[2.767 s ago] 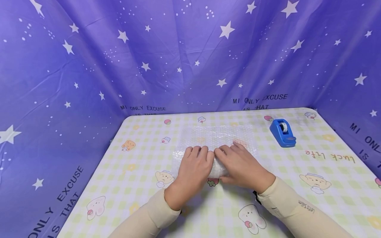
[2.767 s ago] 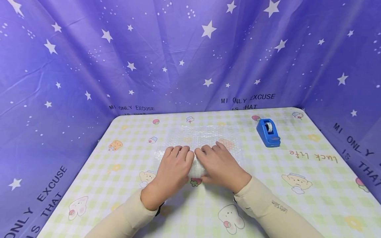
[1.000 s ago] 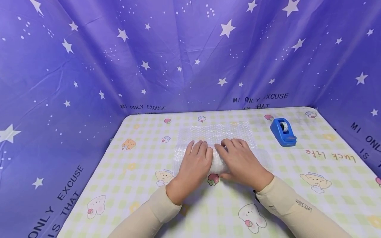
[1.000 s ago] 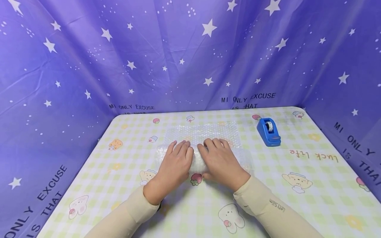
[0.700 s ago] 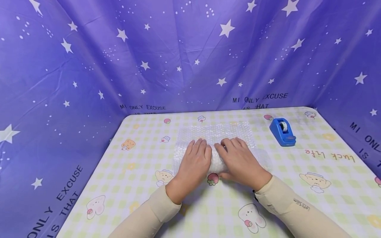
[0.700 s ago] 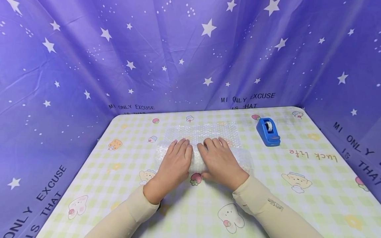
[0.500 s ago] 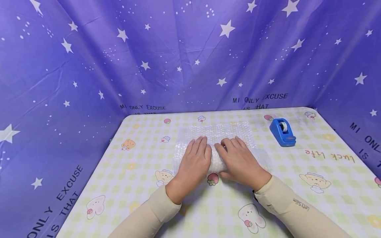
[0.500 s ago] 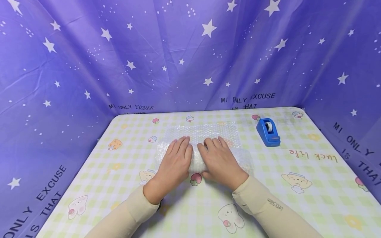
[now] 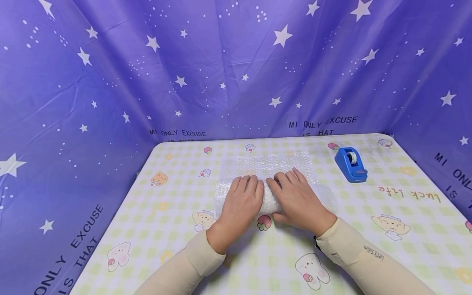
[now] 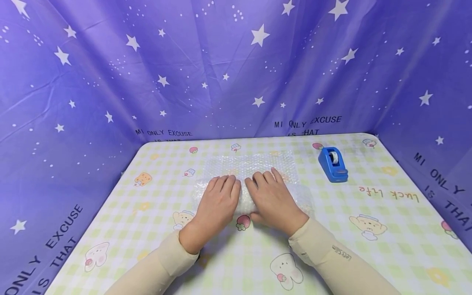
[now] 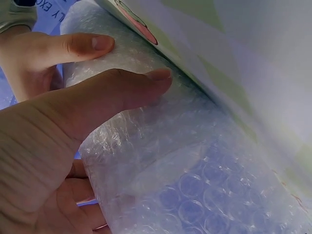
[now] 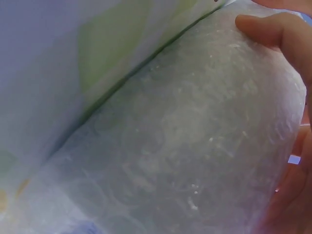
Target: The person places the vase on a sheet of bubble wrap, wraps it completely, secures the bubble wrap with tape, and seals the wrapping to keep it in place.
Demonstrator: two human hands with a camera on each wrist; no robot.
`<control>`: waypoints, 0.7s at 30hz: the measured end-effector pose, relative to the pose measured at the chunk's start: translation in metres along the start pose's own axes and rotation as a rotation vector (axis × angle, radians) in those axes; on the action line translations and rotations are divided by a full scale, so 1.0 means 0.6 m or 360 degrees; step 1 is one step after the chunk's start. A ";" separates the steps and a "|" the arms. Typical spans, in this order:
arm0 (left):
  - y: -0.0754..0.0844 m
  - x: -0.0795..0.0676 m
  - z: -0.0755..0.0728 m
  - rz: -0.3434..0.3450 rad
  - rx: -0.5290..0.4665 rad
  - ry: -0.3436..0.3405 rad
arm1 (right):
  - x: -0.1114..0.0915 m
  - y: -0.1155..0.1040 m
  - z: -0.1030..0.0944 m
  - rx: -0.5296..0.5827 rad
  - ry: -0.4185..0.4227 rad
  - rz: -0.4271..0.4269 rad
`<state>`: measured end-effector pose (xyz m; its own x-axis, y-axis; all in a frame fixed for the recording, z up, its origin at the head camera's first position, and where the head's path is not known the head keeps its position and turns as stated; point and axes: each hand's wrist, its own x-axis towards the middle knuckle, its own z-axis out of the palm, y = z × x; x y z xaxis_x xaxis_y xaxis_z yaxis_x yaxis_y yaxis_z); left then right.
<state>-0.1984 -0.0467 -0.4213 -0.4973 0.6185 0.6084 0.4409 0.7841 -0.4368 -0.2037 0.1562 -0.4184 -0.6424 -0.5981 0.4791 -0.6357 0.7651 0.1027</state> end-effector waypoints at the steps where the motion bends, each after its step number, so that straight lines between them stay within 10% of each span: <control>1: 0.000 0.000 0.000 0.0003 0.0009 -0.0004 | 0.000 0.000 0.000 -0.0004 0.0004 -0.0003; 21: -0.002 0.003 -0.010 0.0017 -0.0062 -0.0071 | 0.001 0.000 -0.016 -0.0021 -0.0050 -0.0037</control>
<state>-0.1953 -0.0469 -0.4154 -0.5250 0.6290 0.5734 0.4746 0.7756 -0.4162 -0.2001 0.1581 -0.4098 -0.6409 -0.6227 0.4489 -0.6448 0.7540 0.1252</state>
